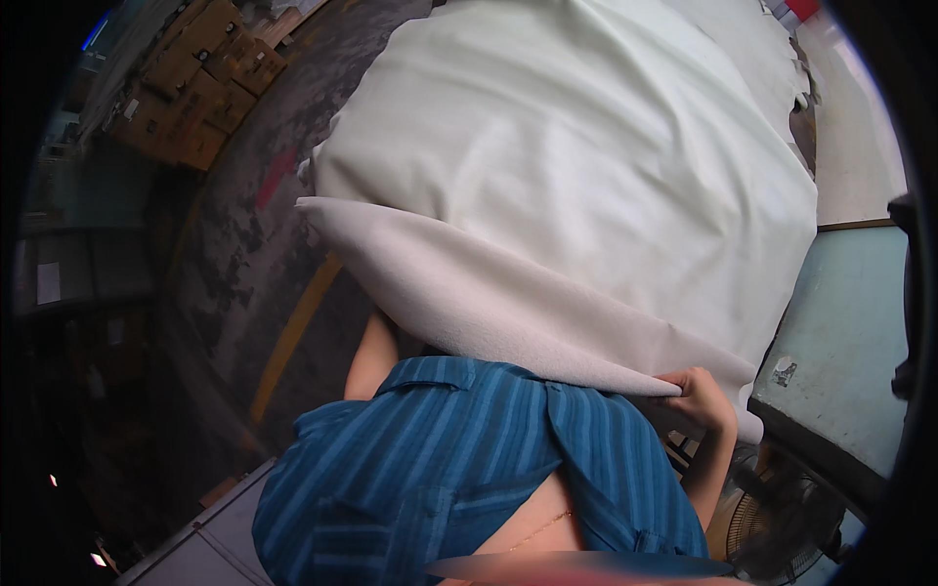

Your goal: The person inspects a large piece of light-colored fabric on a table, writes notes on a sheet of paper, uses a handheld digital thickness gauge to measure the fabric at multiple points, and folds the fabric into a compact stack. The person handles the fabric, a pen, a notepad, and the gauge throughout the sequence.

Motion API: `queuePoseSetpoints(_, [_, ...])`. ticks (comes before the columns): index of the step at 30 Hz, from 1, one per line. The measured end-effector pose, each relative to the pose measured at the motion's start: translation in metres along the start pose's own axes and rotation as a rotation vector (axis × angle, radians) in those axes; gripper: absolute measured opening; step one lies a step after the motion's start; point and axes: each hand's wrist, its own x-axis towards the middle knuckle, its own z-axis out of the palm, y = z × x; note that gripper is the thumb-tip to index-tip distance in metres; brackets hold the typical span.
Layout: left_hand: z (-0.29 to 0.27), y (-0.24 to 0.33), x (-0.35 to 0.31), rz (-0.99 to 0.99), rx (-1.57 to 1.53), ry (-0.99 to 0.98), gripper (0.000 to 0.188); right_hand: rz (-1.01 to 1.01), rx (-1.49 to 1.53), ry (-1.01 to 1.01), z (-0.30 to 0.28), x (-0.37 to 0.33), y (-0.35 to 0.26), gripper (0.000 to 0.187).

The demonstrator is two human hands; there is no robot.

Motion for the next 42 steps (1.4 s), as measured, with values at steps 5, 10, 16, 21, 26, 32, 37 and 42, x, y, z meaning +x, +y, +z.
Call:
queuePoseSetpoints(5, [0.023,0.087,-0.040,0.615,0.082,0.071,0.062,-0.074,0.029,-0.030,-0.016,0.011,0.012,0.026])
queuePoseSetpoints(10, [0.084,0.232,-0.071,1.272,0.318,-0.012,0.072,-0.175,-0.119,0.177,-0.075,0.026,0.009,0.026])
queuePoseSetpoints(16, [0.124,0.265,-0.015,1.074,0.824,-0.093,0.081,-0.601,-0.175,1.173,-0.087,0.073,0.001,0.031])
queuePoseSetpoints(21, [0.067,0.180,0.029,0.669,0.673,0.231,0.104,-0.288,-0.621,0.708,-0.008,0.082,0.031,0.091])
queuePoseSetpoints(26, [0.057,0.146,0.056,0.237,0.169,-0.219,0.076,-0.374,-0.748,0.881,-0.014,0.110,0.064,0.077])
queuePoseSetpoints(32, [0.089,0.185,0.019,0.707,0.157,-0.142,0.062,-0.354,-0.660,0.906,-0.028,0.080,0.054,0.037])
queuePoseSetpoints(37, [0.091,0.292,-0.098,0.736,0.038,-0.440,0.064,-0.309,-0.489,0.526,-0.021,-0.041,0.000,0.027])
queuePoseSetpoints(42, [0.150,0.341,-0.097,0.977,-0.018,-0.293,0.049,-0.389,-0.418,0.509,-0.048,-0.047,-0.023,0.031])
